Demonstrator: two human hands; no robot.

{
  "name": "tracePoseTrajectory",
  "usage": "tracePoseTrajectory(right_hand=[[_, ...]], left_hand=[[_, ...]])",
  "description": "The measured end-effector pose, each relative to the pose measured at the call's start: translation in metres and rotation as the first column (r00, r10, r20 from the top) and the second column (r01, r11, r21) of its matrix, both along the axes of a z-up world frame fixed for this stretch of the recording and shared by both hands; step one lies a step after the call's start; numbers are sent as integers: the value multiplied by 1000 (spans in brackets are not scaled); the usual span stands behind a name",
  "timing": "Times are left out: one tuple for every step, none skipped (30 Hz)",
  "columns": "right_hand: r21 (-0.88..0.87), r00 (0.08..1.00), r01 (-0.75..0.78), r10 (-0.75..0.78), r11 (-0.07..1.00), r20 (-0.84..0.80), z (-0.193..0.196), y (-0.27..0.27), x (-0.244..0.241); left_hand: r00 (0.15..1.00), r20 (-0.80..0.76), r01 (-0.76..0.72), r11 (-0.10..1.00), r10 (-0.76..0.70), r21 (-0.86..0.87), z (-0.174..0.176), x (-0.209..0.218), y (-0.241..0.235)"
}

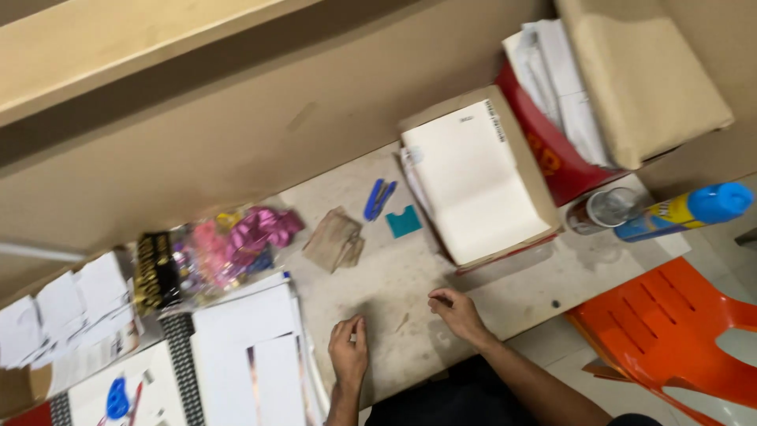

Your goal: The person organizes a stack of papers on a cluttered table, using a cloth to wipe the surface of the sheets. They sort through various documents, including a dark-colored booklet, and place them into a cardboard box. The person also handles a white folder, wiping it with the cloth before stacking it with other papers.

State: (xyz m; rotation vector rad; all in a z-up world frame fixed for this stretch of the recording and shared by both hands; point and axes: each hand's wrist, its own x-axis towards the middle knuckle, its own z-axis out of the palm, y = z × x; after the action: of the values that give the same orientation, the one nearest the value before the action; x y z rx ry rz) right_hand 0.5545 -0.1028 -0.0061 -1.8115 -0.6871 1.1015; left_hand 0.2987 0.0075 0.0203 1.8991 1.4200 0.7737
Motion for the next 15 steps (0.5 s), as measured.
tracePoseTrajectory(right_hand=[[-3,1000,14,-14,1000,-8,2,-7,24],[35,998,70,-70,997,0,4,-13,47],[72,993,120,-121,990,4,5,-20,68],[67,992,130,-130,989,-5,2,-29,90],[68,981,196,-196,978,-14,-1,-37,111],[68,965,262,-261,963,-22,-3,-44,132],[62,962,272,-270,960,-31,-1,-50,150],[66,944,328,-329,942,-5,0,-57,168],[72,923,382,-384,921,22,0,-64,185],[65,920,390,-392,918,15,8,-67,200],[33,904,417,-418,908,92,16,-71,214],[2,883,444,-437,896,169,23,-75,226],[-10,883,448,-441,894,160,29,-76,236],[-64,912,370,-349,927,217,34,-78,244],[-121,930,290,-250,949,268,40,-78,253]], left_hand=[[1000,-8,14,1000,-14,-3,11,31,1],[992,52,114,993,-112,-28,20,62,2],[973,113,208,977,-201,-49,29,91,1],[972,104,216,975,-209,-55,38,122,-1],[945,105,314,949,-309,-36,47,152,-1],[908,105,410,912,-406,-17,56,182,-1],[905,98,418,908,-414,-24,62,211,-3],[863,105,499,866,-494,-29,67,239,-4],[815,113,575,818,-568,-32,72,266,-7],[811,107,581,813,-575,-40,71,292,-6],[771,49,636,768,-635,-75,70,316,-6],[723,-5,686,718,-691,-115,69,338,-7],[719,-10,689,714,-695,-128,58,356,-7],[651,-103,741,659,-752,-126,47,373,-7],[572,-193,791,598,-797,-130,35,389,-6]])
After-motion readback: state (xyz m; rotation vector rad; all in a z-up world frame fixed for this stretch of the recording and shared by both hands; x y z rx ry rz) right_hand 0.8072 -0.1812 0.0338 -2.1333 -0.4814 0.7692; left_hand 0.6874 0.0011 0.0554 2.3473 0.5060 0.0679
